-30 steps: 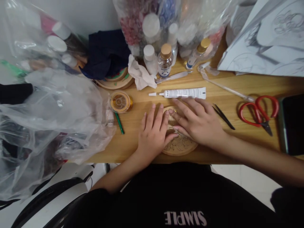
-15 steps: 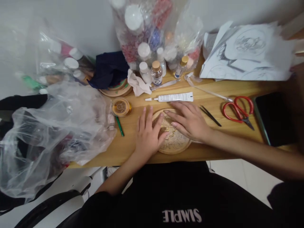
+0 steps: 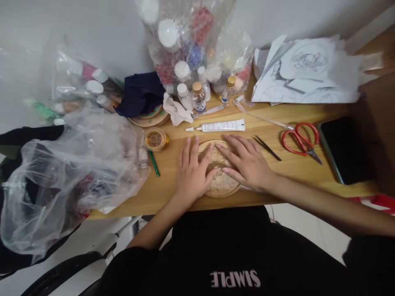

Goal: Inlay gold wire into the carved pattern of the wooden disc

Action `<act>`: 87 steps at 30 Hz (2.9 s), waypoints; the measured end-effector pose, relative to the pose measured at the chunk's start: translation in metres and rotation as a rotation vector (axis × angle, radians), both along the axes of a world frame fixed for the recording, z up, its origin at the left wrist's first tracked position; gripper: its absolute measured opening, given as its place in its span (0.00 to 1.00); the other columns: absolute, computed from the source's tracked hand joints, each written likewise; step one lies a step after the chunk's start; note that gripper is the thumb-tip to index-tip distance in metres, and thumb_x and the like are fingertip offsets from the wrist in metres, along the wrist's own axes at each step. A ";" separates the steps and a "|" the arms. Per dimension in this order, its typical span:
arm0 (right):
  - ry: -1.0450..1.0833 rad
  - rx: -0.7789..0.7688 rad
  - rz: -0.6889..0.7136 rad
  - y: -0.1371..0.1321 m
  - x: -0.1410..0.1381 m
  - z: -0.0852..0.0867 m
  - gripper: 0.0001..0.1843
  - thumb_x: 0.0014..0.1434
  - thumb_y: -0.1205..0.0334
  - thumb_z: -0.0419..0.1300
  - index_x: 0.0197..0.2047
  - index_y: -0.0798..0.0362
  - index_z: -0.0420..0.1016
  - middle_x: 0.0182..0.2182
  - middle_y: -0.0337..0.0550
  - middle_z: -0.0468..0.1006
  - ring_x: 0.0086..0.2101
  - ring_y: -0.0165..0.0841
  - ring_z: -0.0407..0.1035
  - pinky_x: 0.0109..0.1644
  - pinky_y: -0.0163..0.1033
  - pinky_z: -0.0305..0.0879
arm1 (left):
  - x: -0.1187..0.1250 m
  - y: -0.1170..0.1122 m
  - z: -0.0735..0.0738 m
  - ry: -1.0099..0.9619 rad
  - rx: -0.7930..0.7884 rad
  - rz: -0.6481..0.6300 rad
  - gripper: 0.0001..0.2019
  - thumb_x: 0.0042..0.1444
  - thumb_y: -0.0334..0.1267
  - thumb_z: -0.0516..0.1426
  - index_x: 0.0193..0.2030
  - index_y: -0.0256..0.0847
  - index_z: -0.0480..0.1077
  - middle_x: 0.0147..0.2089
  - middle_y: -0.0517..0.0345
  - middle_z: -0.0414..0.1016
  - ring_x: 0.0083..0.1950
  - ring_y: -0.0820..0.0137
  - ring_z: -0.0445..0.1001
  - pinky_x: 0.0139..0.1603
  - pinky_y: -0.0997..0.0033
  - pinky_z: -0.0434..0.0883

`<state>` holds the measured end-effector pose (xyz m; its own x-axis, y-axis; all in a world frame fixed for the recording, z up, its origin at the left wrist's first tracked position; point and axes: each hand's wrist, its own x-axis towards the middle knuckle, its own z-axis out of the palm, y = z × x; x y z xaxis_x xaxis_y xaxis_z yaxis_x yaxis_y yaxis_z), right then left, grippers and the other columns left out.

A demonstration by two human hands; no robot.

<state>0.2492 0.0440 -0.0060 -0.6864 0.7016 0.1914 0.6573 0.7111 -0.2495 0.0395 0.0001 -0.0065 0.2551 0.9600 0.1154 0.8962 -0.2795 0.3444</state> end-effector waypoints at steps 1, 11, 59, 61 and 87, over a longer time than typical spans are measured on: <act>-0.006 -0.003 0.002 0.000 0.000 0.000 0.34 0.69 0.42 0.43 0.69 0.55 0.61 0.67 0.61 0.61 0.63 0.51 0.55 0.60 0.59 0.57 | 0.000 0.000 0.000 0.005 0.001 -0.003 0.30 0.65 0.52 0.54 0.70 0.44 0.58 0.75 0.37 0.47 0.76 0.41 0.44 0.69 0.34 0.53; -0.168 0.222 0.060 0.002 -0.007 0.013 0.42 0.67 0.35 0.42 0.65 0.63 0.66 0.65 0.61 0.65 0.63 0.53 0.57 0.61 0.55 0.55 | 0.001 0.001 -0.001 -0.016 -0.008 0.013 0.29 0.65 0.53 0.54 0.69 0.44 0.61 0.74 0.36 0.50 0.75 0.43 0.48 0.69 0.35 0.55; 0.539 0.273 -0.708 -0.019 0.030 -0.030 0.17 0.66 0.52 0.59 0.51 0.54 0.72 0.47 0.45 0.76 0.44 0.34 0.73 0.49 0.46 0.73 | -0.033 0.004 0.044 0.091 -0.343 0.223 0.14 0.66 0.46 0.57 0.49 0.36 0.72 0.47 0.53 0.76 0.46 0.68 0.76 0.49 0.60 0.76; 0.590 0.252 -0.715 -0.017 0.031 -0.032 0.17 0.66 0.52 0.59 0.52 0.54 0.72 0.48 0.46 0.75 0.44 0.34 0.73 0.49 0.46 0.74 | -0.029 0.014 0.050 0.106 -0.404 0.220 0.16 0.66 0.46 0.57 0.53 0.37 0.71 0.51 0.51 0.75 0.48 0.66 0.76 0.50 0.58 0.76; 0.431 -0.263 -0.521 -0.021 0.025 -0.029 0.19 0.66 0.50 0.59 0.53 0.55 0.72 0.49 0.45 0.75 0.45 0.37 0.73 0.48 0.46 0.74 | -0.040 -0.040 0.064 0.122 -0.622 0.353 0.20 0.69 0.47 0.47 0.38 0.37 0.76 0.43 0.49 0.80 0.45 0.62 0.78 0.46 0.64 0.71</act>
